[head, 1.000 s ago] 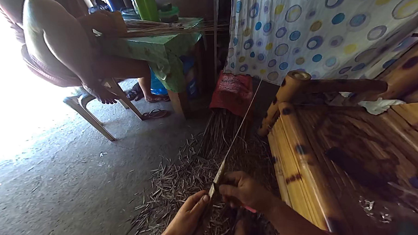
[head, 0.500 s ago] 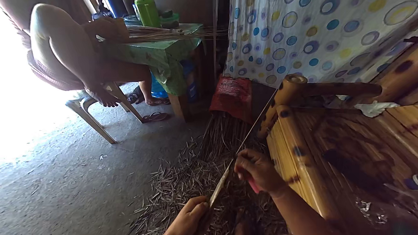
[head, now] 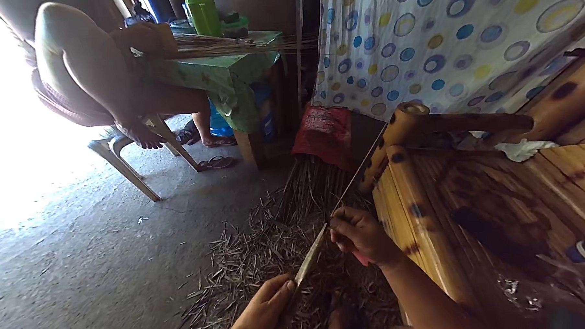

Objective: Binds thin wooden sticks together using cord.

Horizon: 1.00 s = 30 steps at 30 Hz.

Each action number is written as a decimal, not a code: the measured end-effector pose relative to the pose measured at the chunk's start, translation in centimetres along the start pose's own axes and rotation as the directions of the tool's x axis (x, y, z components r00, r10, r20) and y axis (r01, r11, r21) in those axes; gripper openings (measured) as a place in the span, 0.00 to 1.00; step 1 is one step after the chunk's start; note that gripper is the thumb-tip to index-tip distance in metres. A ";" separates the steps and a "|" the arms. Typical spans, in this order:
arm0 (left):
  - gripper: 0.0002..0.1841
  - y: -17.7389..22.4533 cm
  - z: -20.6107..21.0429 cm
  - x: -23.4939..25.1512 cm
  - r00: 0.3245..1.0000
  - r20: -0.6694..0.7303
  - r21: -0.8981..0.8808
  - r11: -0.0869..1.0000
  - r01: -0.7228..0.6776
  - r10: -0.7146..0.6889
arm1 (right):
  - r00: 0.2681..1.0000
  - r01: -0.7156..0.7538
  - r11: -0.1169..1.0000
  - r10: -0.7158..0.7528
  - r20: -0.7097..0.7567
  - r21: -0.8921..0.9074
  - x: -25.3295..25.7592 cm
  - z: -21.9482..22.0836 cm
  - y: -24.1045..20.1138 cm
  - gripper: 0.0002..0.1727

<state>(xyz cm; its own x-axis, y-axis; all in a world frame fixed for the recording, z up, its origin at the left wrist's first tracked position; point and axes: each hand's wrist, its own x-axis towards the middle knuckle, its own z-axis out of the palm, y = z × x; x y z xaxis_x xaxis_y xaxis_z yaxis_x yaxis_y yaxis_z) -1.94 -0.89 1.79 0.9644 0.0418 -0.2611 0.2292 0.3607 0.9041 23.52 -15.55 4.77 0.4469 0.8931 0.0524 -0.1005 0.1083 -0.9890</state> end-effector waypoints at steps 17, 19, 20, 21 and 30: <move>0.20 0.3 -0.1 0.1 1.000 -0.010 0.052 0.999 -0.005 0.006 | 0.998 0.035 0.999 -0.035 -0.059 -0.007 -0.1 0.1 0.0 0.08; 0.20 0.6 -0.1 0.1 0.999 -0.033 0.087 0.996 -0.001 0.004 | 0.981 0.065 0.998 -0.066 -0.183 -0.011 0.0 0.1 -0.2 0.09; 0.20 0.7 -0.1 0.1 0.999 -0.048 0.104 0.995 0.000 0.005 | 0.967 0.081 0.997 -0.083 -0.242 -0.020 0.0 0.0 -0.3 0.09; 0.20 0.8 0.1 0.1 0.998 -0.059 0.119 0.993 0.004 0.003 | 0.963 0.082 0.996 -0.085 -0.257 -0.022 -0.1 -0.2 -0.4 0.10; 0.23 2.0 2.7 -0.1 1.000 0.003 -0.067 0.998 -0.015 0.015 | 0.994 -0.024 0.996 0.015 0.107 0.088 -2.1 1.4 -1.6 0.09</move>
<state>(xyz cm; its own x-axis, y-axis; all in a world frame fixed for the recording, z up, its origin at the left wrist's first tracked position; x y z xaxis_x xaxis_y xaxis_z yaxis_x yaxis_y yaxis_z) -1.18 -2.64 4.53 0.9681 0.0445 -0.2466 0.2056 0.4214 0.8833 21.44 -16.99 6.42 0.3480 0.9360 0.0520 -0.1895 0.1246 -0.9740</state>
